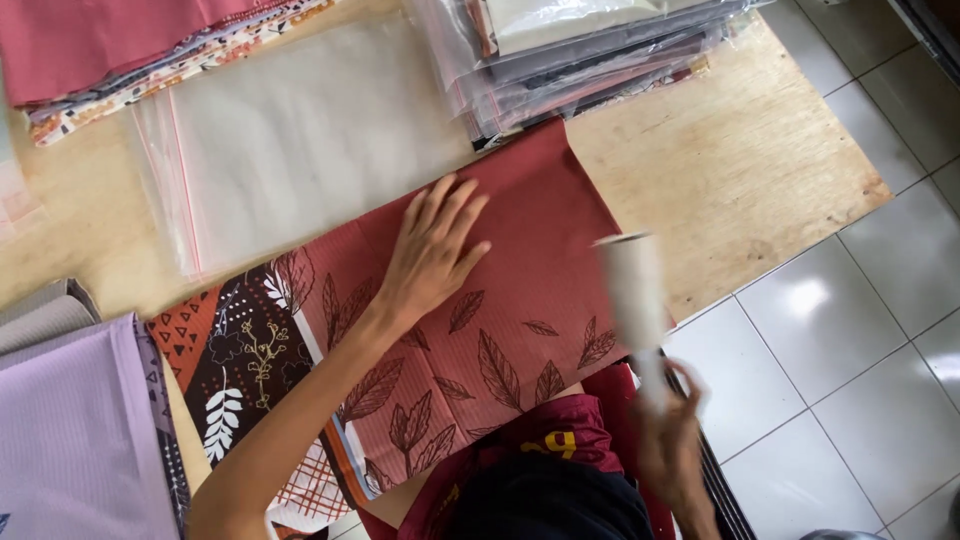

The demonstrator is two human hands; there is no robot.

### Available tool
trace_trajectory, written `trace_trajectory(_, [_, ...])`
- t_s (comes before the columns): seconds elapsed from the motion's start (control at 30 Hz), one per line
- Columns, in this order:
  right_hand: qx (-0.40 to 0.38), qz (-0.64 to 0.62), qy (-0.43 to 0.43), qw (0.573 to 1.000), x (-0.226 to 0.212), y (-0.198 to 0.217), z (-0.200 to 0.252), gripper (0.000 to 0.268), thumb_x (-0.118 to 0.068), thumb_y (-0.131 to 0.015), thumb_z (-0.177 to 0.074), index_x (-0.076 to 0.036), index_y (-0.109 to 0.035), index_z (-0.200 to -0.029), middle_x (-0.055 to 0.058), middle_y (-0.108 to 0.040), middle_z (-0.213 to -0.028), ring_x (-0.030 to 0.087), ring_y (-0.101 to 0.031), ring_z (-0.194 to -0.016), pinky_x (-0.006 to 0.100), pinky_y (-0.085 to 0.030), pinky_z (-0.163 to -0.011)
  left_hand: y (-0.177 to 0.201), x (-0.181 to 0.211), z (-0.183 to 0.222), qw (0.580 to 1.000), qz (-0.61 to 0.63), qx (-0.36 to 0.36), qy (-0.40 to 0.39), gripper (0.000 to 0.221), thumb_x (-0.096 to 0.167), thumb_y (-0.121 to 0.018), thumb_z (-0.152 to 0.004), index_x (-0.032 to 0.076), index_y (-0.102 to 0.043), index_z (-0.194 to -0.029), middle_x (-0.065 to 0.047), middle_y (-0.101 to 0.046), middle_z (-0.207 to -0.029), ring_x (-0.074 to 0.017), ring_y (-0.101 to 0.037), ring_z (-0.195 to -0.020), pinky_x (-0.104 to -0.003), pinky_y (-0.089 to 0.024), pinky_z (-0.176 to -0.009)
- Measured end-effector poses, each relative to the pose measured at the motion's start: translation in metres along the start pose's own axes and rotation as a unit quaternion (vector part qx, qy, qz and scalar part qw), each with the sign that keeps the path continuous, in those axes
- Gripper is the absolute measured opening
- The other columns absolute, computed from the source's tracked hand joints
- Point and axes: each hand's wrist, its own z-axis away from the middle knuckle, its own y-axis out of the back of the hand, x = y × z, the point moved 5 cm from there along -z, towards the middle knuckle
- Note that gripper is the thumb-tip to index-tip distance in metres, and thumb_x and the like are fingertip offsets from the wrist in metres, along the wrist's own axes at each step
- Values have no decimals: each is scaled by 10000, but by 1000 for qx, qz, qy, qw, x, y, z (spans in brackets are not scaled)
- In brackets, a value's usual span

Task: Using a lint roller to clean a piece of fabric before folding it neatly on a table.

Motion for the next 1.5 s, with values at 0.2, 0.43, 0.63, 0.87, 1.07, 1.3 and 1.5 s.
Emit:
trace_trajectory(0.2, [-241, 33, -40, 969, -75, -63, 28, 476, -236, -529, -978, -228, -435, -1445, 90, -726, -1076, 183, -555, -546, 314, -484, -597, 29, -4, 81, 991, 15, -57, 121, 704, 592, -340, -1046, 154, -338, -1597, -86, -286, -1679, -355, -187, -1565, -618, -193, -1237])
trace_trajectory(0.43, [-130, 92, -139, 977, -52, -40, 6, 485, -171, -574, -949, -290, -502, -1414, 34, -677, -675, 145, -520, -495, 319, -418, -484, 34, -13, 94, 990, 26, -60, 126, 739, 617, -425, -1009, 222, -296, -1620, -46, -256, -1701, -312, -160, -1584, -602, -157, -1253])
trace_trajectory(0.63, [-8, 154, -127, 980, -50, 3, -29, 447, -102, -443, -1038, -212, -368, -1464, 193, -769, -1038, 240, -552, -512, 415, -482, -487, 29, -15, 97, 990, 28, -51, 130, 756, 625, -456, -1006, 232, -278, -1627, -49, -217, -1711, -331, -120, -1591, -600, -134, -1269])
trace_trajectory(0.87, [83, 119, 35, 989, -94, 9, -43, 345, -42, -360, -1050, 0, -411, -1389, 130, -460, -703, 203, -362, -589, 372, -265, -557, 28, -31, 98, 987, 26, -23, 155, 778, 611, -475, -1022, 232, -206, -1646, -54, -189, -1722, -292, -149, -1598, -565, -122, -1283])
trace_trajectory(1.07, [-74, 194, 155, 966, -93, -86, -78, 511, -169, -592, -943, -190, -550, -1452, 121, -662, -1036, 389, -627, -923, 497, -481, -854, 33, -49, 97, 983, 37, -15, 178, 767, 603, -567, -973, 173, -405, -1587, -90, -318, -1672, -368, -241, -1544, -645, -180, -1195])
trace_trajectory(1.3, [-24, 359, 286, 888, -94, -99, -126, 420, -323, -412, -1071, -266, -590, -1448, 12, -606, -889, 256, -573, -830, 405, -455, -696, 34, -49, 97, 983, 31, -11, 182, 810, 620, -588, -944, 155, -413, -1583, -79, -320, -1675, -341, -239, -1550, -623, -157, -1214])
trace_trajectory(1.5, [38, 332, 228, 914, -88, -50, -171, 389, -209, -462, -1109, -128, -587, -1468, 182, -664, -1014, 443, -612, -900, 547, -479, -769, 36, -46, 97, 983, 35, -2, 183, 818, 605, -607, -930, 153, -413, -1583, -84, -327, -1673, -343, -244, -1548, -637, -151, -1208])
